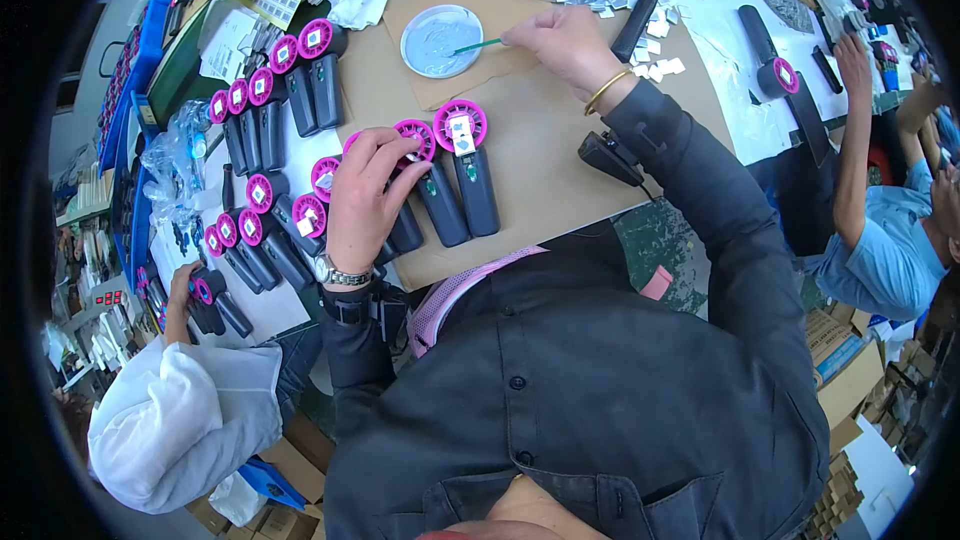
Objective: The recorder is assembling handheld fans and applying a substance using a small brush at a factory workstation.
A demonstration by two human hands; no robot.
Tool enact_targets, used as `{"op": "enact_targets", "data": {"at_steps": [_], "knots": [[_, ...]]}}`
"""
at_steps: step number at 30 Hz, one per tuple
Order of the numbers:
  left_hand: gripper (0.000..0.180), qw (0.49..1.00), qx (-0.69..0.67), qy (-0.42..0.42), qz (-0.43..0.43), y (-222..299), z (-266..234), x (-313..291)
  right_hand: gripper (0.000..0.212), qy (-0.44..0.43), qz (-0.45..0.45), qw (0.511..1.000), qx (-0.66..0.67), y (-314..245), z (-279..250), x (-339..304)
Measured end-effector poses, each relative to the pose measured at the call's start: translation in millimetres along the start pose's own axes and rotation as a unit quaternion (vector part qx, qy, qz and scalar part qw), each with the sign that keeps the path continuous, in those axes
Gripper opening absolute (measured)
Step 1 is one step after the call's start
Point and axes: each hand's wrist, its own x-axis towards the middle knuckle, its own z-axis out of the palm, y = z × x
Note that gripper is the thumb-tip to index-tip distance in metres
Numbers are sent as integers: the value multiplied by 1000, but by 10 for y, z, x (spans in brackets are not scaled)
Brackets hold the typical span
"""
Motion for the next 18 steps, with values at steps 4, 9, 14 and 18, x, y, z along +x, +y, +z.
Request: {"op": "enact_targets", "data": {"at_steps": [4, 9, 14, 18], "knots": [[28, 999, -38, 12, 22, -25, -6, -3, 22, -7, 35, 999, 13, -41, 48, 3], [27, 999, -19, 24, 23, -49, 73, -87, 22, -20, 64, 995, 73, -46, 42, -7], [29, 997, 44, 69, 4, 72, 222, -162, 19, -44, 40, 986, 153, -109, -15, -91], [33, 989, 88, 110, 48, 42, 343, -245, 17, -27, -11, 989, 148, -70, -61, -141]]}}
